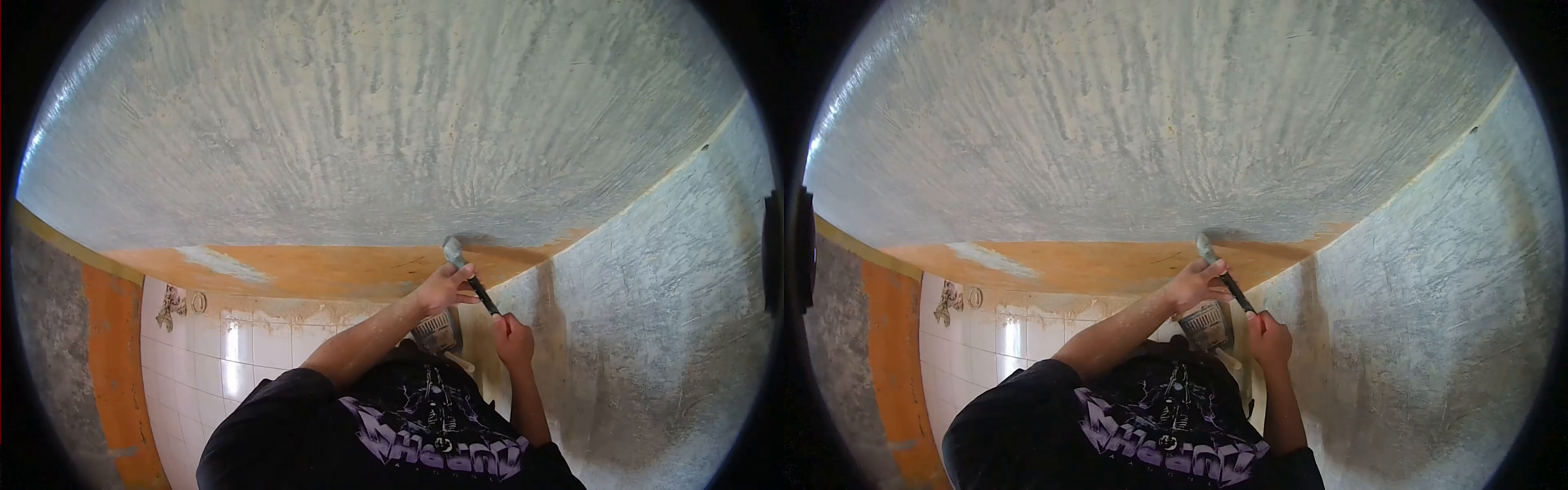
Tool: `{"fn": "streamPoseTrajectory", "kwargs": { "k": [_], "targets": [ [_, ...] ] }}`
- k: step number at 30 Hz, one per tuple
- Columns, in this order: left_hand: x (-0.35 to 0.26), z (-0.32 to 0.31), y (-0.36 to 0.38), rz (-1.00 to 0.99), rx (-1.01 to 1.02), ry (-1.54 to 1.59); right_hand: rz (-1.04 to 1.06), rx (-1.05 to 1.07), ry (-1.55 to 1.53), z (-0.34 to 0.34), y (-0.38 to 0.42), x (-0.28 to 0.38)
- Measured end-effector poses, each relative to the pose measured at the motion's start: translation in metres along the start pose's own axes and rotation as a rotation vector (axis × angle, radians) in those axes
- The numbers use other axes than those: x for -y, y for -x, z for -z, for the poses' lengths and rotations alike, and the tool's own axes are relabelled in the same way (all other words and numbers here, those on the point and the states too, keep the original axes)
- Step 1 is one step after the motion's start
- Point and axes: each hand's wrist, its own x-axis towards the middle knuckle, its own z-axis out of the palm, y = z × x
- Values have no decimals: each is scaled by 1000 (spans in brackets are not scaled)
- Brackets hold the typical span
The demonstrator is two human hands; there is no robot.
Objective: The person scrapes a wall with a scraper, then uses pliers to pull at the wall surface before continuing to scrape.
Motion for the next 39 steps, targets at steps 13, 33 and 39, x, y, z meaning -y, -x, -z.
{"fn": "streamPoseTrajectory", "kwargs": {
  "k": [13, 33, 39],
  "targets": [
    [-14, 31, 28, 3, -53, 46, 9, 74, 36, -16, -4, 33],
    [-13, 39, 31, -17, -60, 21, 48, 35, 29, -25, 0, 38],
    [-22, 57, 51, -45, -56, 18, 107, 48, 62, -50, 1, 43]
  ]
}}
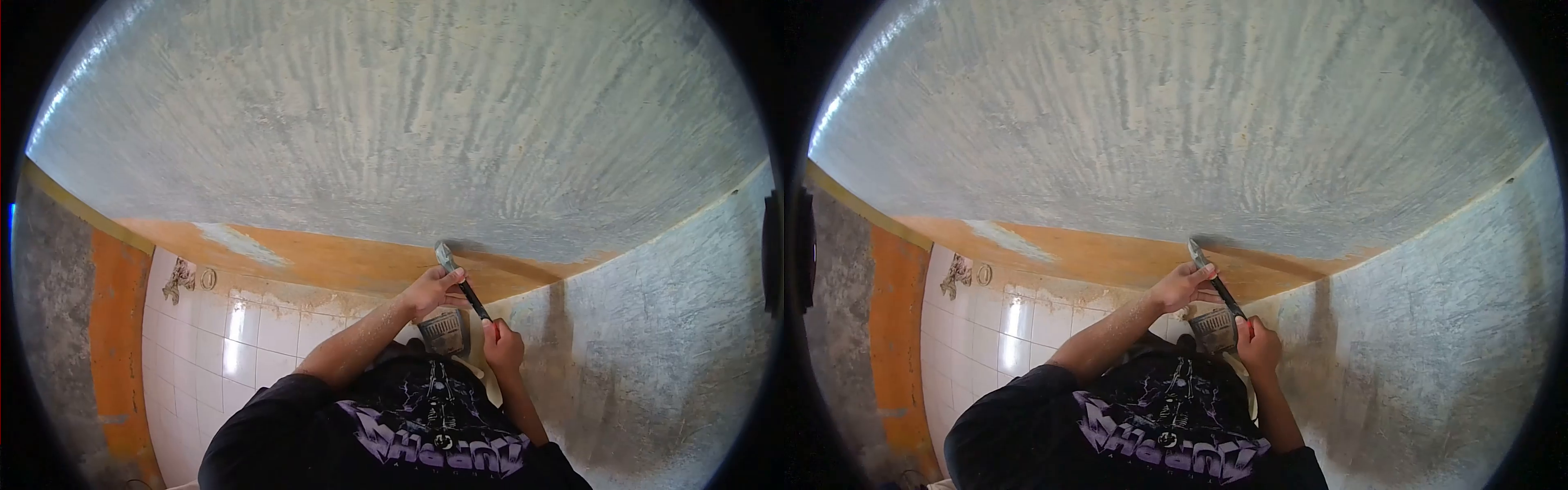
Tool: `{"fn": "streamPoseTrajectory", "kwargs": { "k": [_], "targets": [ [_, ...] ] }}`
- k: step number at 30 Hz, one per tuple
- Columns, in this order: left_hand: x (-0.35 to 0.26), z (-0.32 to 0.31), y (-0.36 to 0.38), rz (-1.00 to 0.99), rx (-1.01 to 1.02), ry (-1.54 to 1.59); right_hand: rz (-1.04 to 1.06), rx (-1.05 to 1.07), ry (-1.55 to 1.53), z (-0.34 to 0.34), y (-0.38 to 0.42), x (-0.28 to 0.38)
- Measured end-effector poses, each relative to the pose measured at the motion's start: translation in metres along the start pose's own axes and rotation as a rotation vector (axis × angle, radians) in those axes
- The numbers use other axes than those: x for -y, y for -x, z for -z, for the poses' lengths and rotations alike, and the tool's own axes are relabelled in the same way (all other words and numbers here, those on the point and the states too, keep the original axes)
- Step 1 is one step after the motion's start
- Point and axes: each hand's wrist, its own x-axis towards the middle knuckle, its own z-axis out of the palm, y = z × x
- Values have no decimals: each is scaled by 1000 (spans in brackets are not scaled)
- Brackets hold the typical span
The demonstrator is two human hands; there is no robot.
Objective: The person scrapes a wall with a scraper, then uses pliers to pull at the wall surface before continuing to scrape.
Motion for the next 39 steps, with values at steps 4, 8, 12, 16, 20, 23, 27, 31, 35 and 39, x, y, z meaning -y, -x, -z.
{"fn": "streamPoseTrajectory", "kwargs": {
  "k": [4, 8, 12, 16, 20, 23, 27, 31, 35, 39],
  "targets": [
    [0, 14, 5, -18, -26, 16, 39, -1, -15, -5, -1, 14],
    [-9, 34, 17, -13, -27, 21, 53, 14, 27, -18, -1, 28],
    [-13, 42, 26, -22, 8, 11, 7, 24, 17, -23, 7, 42],
    [-17, 51, 34, -4, -6, -2, 15, 17, -3, -35, 11, 49],
    [-23, 66, 38, 25, 4, -19, 19, -12, -36, -45, 16, 62],
    [-24, 73, 42, 26, 1, -41, -4, -8, -55, -51, 20, 71],
    [-34, 73, 51, 42, -18, -31, -2, -10, -24, -58, 20, 74],
    [-39, 88, 59, 18, -28, 17, 1, 15, -34, -56, 17, 97],
    [-48, 103, 74, -5, -58, 34, 47, -3, -53, -71, 18, 110],
    [-57, 122, 91, -29, -77, 1, 30, 37, -46, -87, 20, 129]
  ]
}}
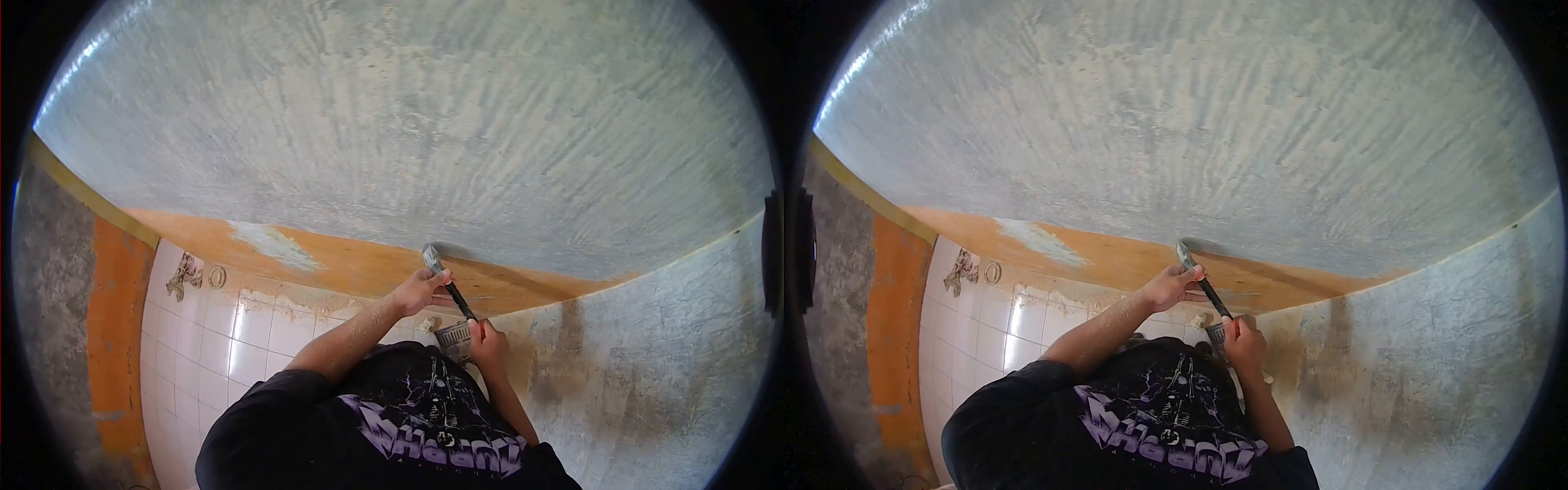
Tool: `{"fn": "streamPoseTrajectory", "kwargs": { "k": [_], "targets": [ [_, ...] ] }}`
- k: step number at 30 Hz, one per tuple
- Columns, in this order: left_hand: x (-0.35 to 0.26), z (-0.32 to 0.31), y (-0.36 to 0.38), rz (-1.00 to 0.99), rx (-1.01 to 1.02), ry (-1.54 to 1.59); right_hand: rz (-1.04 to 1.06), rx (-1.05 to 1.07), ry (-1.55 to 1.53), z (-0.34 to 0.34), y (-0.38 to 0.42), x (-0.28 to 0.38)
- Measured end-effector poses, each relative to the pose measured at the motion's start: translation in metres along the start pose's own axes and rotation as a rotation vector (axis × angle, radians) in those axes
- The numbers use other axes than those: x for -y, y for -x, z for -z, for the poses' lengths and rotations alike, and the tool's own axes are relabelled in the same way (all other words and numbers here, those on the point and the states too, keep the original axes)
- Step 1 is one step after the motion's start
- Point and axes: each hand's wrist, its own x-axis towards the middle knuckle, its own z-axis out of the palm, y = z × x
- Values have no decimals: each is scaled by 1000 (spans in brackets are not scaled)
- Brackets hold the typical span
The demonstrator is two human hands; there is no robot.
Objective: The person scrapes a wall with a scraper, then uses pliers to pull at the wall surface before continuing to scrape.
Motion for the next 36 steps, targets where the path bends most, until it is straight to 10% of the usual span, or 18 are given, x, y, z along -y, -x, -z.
{"fn": "streamPoseTrajectory", "kwargs": {
  "k": [22, 28, 36],
  "targets": [
    [-73, 137, 100, -69, -110, -22, 69, 81, -6, -100, 10, 151],
    [-80, 117, 111, -117, -86, -113, 145, 191, -422, -94, 18, 125],
    [-39, 69, 76, -17, 63, -48, -256, 559, -787, -33, 39, 54]
  ]
}}
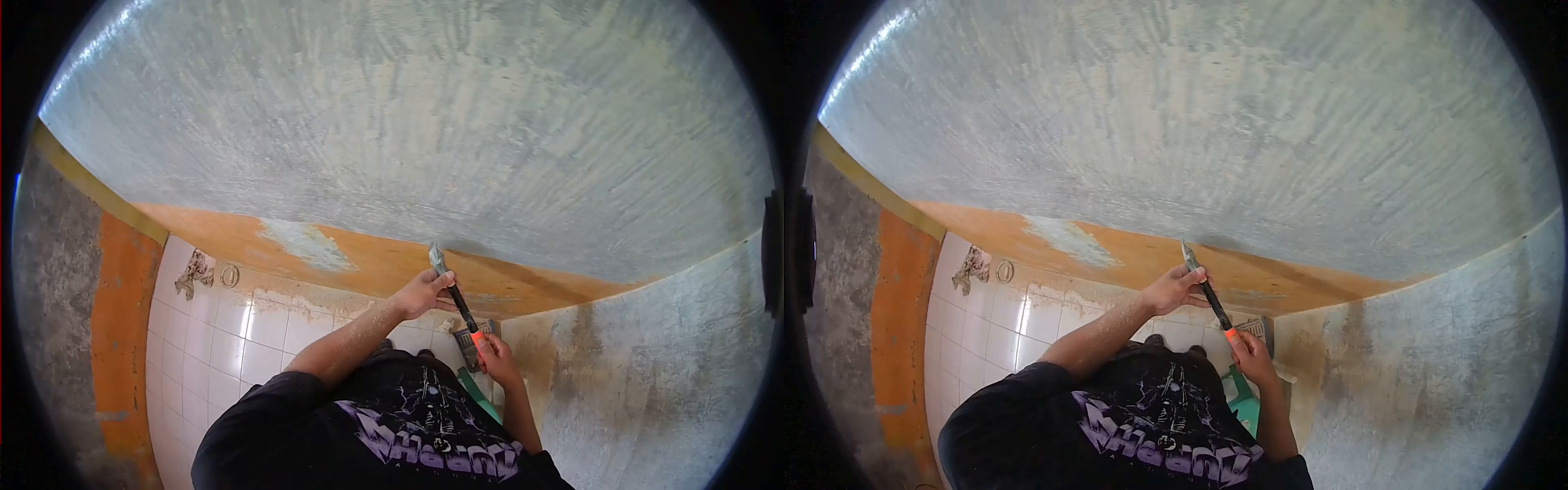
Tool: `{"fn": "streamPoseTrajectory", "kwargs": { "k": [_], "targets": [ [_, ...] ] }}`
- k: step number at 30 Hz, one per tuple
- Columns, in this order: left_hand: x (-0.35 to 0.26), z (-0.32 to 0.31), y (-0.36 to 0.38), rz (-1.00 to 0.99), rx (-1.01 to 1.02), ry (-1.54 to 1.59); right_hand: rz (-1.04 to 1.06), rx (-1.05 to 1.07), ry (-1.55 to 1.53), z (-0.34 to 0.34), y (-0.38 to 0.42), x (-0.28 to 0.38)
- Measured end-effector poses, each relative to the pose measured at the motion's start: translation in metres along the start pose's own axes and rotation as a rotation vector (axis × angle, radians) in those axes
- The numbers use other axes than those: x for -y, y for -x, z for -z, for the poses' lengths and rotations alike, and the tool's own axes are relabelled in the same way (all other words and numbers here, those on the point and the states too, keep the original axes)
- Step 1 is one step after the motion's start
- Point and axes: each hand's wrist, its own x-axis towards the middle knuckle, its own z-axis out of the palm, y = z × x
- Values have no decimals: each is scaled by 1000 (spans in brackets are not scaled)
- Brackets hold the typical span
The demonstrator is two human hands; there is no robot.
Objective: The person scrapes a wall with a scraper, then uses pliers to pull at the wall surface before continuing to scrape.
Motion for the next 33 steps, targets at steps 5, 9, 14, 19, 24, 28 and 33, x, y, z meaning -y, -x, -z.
{"fn": "streamPoseTrajectory", "kwargs": {
  "k": [5, 9, 14, 19, 24, 28, 33],
  "targets": [
    [15, -44, -24, -37, -75, -87, -19, -86, -104, 23, 20, -13],
    [35, -72, -45, -169, -236, -122, 13, -132, -85, 44, 19, -16],
    [52, -76, -52, -266, -371, -77, 121, -125, 24, 59, -2, -35],
    [55, -74, -50, -307, -464, -50, 196, -222, 170, 43, -11, -43],
    [52, -86, -51, -371, -451, 367, 140, -206, 239, 25, -12, -36],
    [51, -71, -50, -379, -412, 407, 232, -238, 312, 21, -22, -35],
    [47, -58, -43, -358, -393, 400, 222, -234, 355, 5, -25, -36]
  ]
}}
